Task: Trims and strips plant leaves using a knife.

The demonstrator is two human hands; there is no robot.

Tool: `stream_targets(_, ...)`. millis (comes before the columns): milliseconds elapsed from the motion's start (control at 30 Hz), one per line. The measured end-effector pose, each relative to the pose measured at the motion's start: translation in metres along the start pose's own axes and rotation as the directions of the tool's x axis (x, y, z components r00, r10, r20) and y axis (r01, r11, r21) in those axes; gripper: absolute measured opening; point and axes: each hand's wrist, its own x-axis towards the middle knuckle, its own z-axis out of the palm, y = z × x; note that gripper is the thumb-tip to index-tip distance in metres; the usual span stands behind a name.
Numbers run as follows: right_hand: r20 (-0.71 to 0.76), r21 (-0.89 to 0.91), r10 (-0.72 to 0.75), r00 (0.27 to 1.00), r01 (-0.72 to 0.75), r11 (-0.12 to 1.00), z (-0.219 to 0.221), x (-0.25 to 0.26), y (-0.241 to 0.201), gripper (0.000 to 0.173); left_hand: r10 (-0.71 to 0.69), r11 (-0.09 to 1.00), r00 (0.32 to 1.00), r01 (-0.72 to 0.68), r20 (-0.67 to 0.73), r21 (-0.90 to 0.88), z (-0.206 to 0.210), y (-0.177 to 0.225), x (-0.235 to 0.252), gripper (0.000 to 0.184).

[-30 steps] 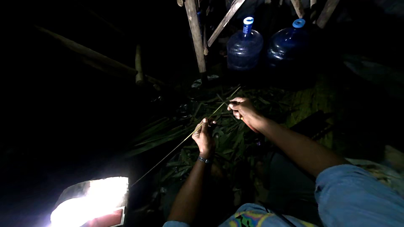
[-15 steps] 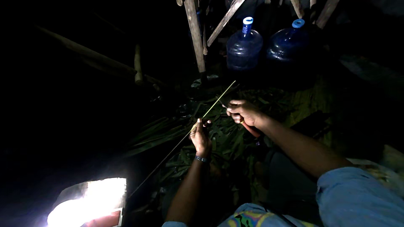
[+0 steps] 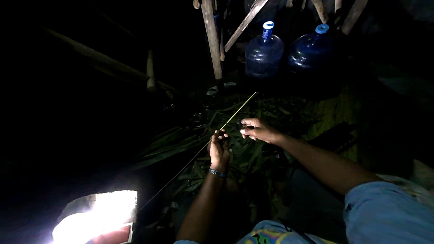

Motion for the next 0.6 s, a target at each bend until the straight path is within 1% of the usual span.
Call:
stream_targets(67, -0.031, 0.057, -0.045, 0.999, 0.047, 0.997, 0.008, 0.002, 0.0, 0.025, -0.057, 0.998, 0.998, 0.057, 0.017, 0.016, -0.002, -0.005, -0.003, 0.027)
stream_targets(100, -0.047, 0.081, -0.043, 0.998, 0.046, 0.996, 0.01, 0.004, 0.0, 0.024, -0.086, 0.996, 0.996, 0.085, 0.026, 0.01, -0.002, -0.008, -0.005, 0.027)
stream_targets(233, -0.093, 0.165, 0.047, 0.995, -0.032, 0.986, 0.016, 0.004, -0.004, 0.016, -0.165, 0.986, 0.986, 0.166, 0.021, -0.011, 0.0, -0.013, -0.009, 0.027)
stream_targets(333, -0.188, 0.246, 0.088, 0.978, -0.04, 0.968, 0.013, 0.004, -0.005, 0.013, -0.183, 0.982, 0.983, 0.183, 0.019, -0.049, 0.002, -0.012, -0.01, 0.026)
stream_targets(433, -0.345, 0.283, 0.072, 0.936, 0.031, 0.959, -0.003, 0.005, -0.009, 0.016, -0.187, 0.979, 0.982, 0.187, -0.002, -0.083, 0.001, -0.01, -0.009, 0.025)
stream_targets(533, -0.472, 0.351, 0.099, 0.876, 0.083, 0.933, -0.033, 0.006, -0.014, 0.023, -0.189, 0.98, 0.982, 0.186, -0.023, -0.076, 0.001, -0.007, -0.009, 0.024)
stream_targets(600, -0.555, 0.368, 0.117, 0.824, 0.117, 0.922, -0.055, 0.004, -0.014, 0.023, -0.183, 0.981, 0.982, 0.18, -0.039, -0.074, 0.002, -0.006, -0.009, 0.023)
